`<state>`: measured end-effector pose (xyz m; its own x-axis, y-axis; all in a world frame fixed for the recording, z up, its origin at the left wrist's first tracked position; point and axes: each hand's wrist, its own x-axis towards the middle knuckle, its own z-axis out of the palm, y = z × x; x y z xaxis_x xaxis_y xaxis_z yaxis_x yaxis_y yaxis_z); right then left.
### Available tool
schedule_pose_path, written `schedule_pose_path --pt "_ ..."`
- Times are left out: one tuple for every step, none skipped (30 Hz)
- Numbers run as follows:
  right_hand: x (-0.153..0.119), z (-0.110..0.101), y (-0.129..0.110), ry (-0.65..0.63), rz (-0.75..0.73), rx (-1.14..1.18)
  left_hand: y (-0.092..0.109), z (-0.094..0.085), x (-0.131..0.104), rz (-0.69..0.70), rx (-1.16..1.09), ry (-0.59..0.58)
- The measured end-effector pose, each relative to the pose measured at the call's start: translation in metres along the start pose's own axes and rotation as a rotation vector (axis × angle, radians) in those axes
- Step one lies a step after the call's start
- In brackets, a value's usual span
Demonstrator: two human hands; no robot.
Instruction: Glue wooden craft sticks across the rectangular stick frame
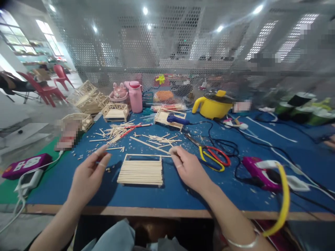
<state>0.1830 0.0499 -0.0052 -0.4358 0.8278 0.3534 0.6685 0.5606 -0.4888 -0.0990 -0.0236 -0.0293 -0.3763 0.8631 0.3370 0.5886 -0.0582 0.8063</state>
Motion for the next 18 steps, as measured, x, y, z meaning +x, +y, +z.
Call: schedule_pose_path --pt "0.001 0.002 0.003 -0.019 0.012 0.020 -0.007 0.003 -0.007 -0.052 -0.064 -0.030" --pt "0.001 0.003 0.004 -0.039 0.018 0.035 -0.013 0.006 -0.015 -0.061 -0.096 -0.084" --pt "0.002 0.005 0.006 -0.059 0.020 0.044 -0.016 0.010 -0.021 -0.047 -0.104 -0.142" --pt "0.003 0.007 0.007 -0.080 0.018 0.049 -0.018 0.013 -0.027 -0.030 -0.094 -0.194" --pt "0.004 0.008 0.008 -0.100 0.016 0.048 -0.018 0.016 -0.032 -0.008 -0.071 -0.237" --pt "0.004 0.009 0.009 -0.118 0.013 0.045 -0.017 0.019 -0.035 0.008 -0.041 -0.265" --pt "0.005 0.010 0.010 -0.130 0.011 0.041 -0.016 0.021 -0.037 0.017 -0.007 -0.281" --pt "0.005 0.011 0.011 -0.135 0.009 0.037 -0.015 0.023 -0.038 0.022 0.027 -0.289" --pt "0.005 0.012 0.012 -0.138 0.009 0.034 -0.015 0.024 -0.039 0.024 0.061 -0.290" --pt "0.005 0.012 0.014 -0.139 0.010 0.034 -0.014 0.025 -0.039 0.026 0.093 -0.289" --pt "0.005 0.013 0.015 -0.141 0.012 0.035 -0.013 0.026 -0.039 0.027 0.120 -0.289" --pt "0.005 0.013 0.016 -0.143 0.012 0.037 -0.013 0.027 -0.040 0.030 0.142 -0.293" --pt "0.005 0.014 0.017 -0.147 0.011 0.040 -0.013 0.028 -0.040 0.033 0.160 -0.298" --pt "0.005 0.014 0.018 -0.153 0.008 0.042 -0.012 0.029 -0.040 0.034 0.174 -0.304" --pt "0.005 0.015 0.019 -0.158 0.005 0.043 -0.012 0.029 -0.040 0.033 0.188 -0.309" --pt "0.005 0.016 0.019 -0.161 0.003 0.044 -0.011 0.030 -0.040 0.028 0.201 -0.313" --pt "0.005 0.016 0.019 -0.164 0.002 0.045 -0.011 0.030 -0.040 0.025 0.212 -0.318" --pt "0.005 0.017 0.019 -0.167 0.001 0.046 -0.010 0.031 -0.039 0.022 0.221 -0.323"
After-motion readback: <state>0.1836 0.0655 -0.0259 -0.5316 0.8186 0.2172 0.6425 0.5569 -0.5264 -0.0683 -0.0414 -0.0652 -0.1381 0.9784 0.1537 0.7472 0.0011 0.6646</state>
